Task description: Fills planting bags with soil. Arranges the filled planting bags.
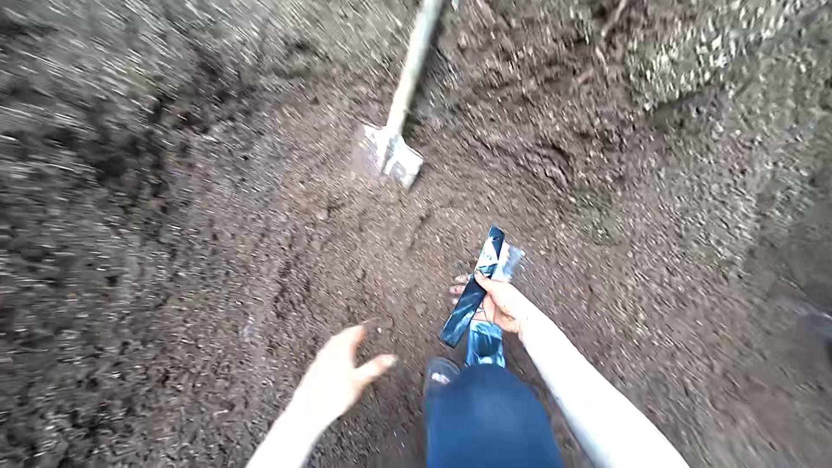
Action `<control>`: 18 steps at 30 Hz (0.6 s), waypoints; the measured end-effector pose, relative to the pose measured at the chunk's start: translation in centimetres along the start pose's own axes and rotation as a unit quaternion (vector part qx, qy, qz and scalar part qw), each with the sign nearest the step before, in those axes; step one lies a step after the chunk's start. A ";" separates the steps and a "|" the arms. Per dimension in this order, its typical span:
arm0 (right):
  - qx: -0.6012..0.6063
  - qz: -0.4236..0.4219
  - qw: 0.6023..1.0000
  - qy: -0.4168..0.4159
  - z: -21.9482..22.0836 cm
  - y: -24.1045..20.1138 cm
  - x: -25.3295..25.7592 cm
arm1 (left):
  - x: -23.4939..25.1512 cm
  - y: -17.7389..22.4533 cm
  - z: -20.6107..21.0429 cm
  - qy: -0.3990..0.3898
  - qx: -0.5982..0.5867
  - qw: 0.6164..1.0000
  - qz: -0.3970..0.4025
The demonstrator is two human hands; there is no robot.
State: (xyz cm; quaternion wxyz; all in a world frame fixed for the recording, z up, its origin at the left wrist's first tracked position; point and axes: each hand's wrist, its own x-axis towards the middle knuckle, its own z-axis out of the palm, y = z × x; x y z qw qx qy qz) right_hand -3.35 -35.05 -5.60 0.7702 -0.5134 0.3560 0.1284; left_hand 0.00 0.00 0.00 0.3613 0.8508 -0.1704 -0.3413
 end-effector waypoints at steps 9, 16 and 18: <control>-0.260 0.051 0.958 -0.107 12.8 -5.1 1.0 | 4.7 0.6 2.3 0.242 -0.186 0.947 0.099; -0.388 -0.099 0.891 -0.215 21.5 -1.0 -2.0 | 5.7 -2.6 0.4 0.307 -0.475 0.823 0.052; -0.280 -0.046 0.927 -0.245 23.5 1.4 -0.9 | 6.2 -2.7 0.7 0.277 -0.622 0.732 0.032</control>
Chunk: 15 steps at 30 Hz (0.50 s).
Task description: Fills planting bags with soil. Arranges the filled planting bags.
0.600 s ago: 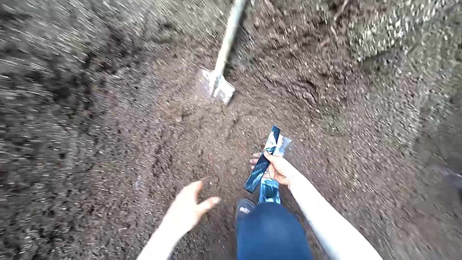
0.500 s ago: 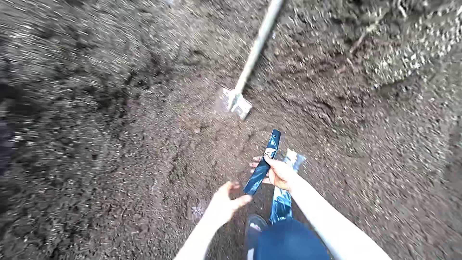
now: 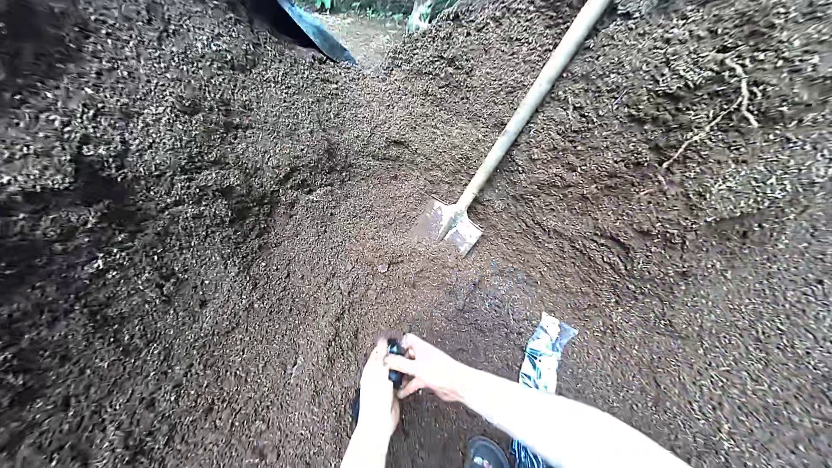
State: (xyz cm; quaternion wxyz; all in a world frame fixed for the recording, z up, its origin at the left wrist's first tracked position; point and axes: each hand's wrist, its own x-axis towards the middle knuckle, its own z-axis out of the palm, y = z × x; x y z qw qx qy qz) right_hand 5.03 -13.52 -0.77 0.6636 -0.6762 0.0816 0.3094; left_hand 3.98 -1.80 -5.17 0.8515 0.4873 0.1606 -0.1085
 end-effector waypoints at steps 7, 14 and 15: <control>-0.275 -0.020 0.960 0.046 -1.9 1.0 5.1 | 3.2 0.0 -6.0 -0.076 0.234 0.969 -0.027; -0.308 0.000 0.942 0.136 -3.8 -0.5 8.5 | 7.7 4.7 -3.2 -0.036 0.584 0.810 0.028; -0.284 0.002 0.947 0.150 -4.2 -0.8 8.9 | 8.6 4.8 -2.7 0.005 0.580 0.814 0.036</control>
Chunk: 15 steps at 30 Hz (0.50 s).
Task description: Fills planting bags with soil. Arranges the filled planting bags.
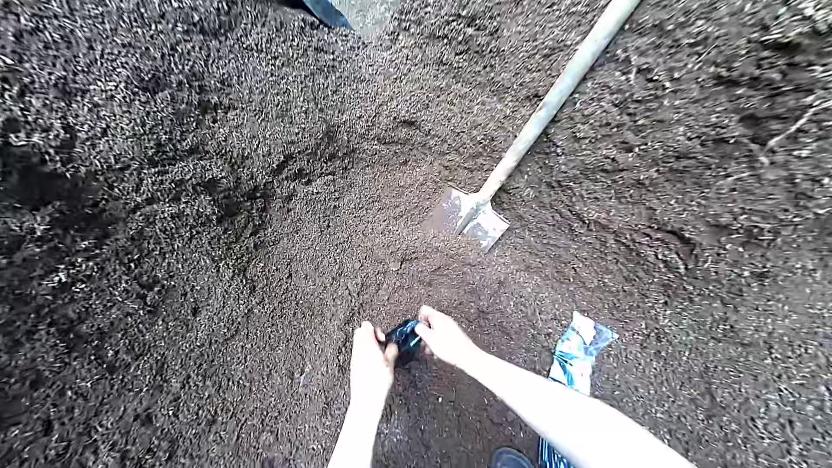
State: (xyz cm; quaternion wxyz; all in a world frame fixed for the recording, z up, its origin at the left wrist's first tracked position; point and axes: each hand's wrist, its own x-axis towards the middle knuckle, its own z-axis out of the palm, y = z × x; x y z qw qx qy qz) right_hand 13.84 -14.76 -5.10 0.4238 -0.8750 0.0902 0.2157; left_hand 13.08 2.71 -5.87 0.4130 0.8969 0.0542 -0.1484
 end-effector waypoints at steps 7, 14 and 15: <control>0.011 -0.040 0.999 -0.018 -5.7 3.2 5.6 | 3.6 -1.8 0.7 0.011 0.095 0.966 0.239; -0.164 -0.047 0.954 0.247 -12.1 8.4 17.0 | 5.0 -3.6 -2.5 -0.046 0.122 0.980 0.151; -0.170 -0.047 0.947 0.268 -10.3 9.0 18.0 | 4.8 -4.1 -2.9 -0.041 0.106 0.984 0.135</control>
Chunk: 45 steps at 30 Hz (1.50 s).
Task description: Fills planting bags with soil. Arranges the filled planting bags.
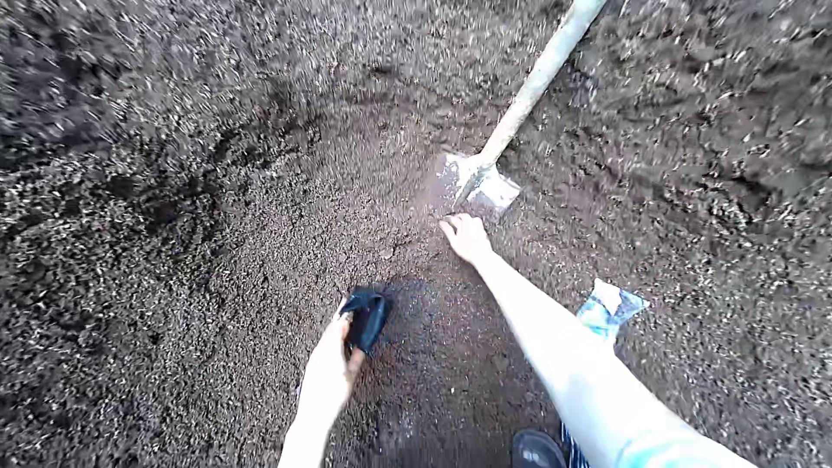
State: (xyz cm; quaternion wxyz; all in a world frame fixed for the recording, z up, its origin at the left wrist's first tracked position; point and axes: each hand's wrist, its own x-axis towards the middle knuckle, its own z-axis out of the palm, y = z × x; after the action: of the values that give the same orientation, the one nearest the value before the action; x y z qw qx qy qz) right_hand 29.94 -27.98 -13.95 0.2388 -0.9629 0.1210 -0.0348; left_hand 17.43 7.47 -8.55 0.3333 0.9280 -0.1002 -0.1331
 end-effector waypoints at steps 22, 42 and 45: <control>0.785 0.499 0.367 -0.013 16.7 -5.8 -26.7 | -7.7 -3.9 -9.9 -0.023 -0.038 0.998 -0.034; 0.837 0.305 0.445 -0.095 6.0 -8.2 -19.9 | 2.0 1.3 3.3 -0.189 -0.004 0.972 -0.136; 0.832 0.290 0.452 -0.138 3.0 -10.1 -20.8 | 0.9 2.3 2.5 -0.195 -0.026 0.977 -0.084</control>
State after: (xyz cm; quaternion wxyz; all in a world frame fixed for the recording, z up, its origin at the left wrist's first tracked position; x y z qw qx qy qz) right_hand 12.38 -12.85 -12.05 0.9360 -0.2067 0.2718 0.0853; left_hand 17.26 4.03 -9.11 0.3186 0.8804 -0.0813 -0.3418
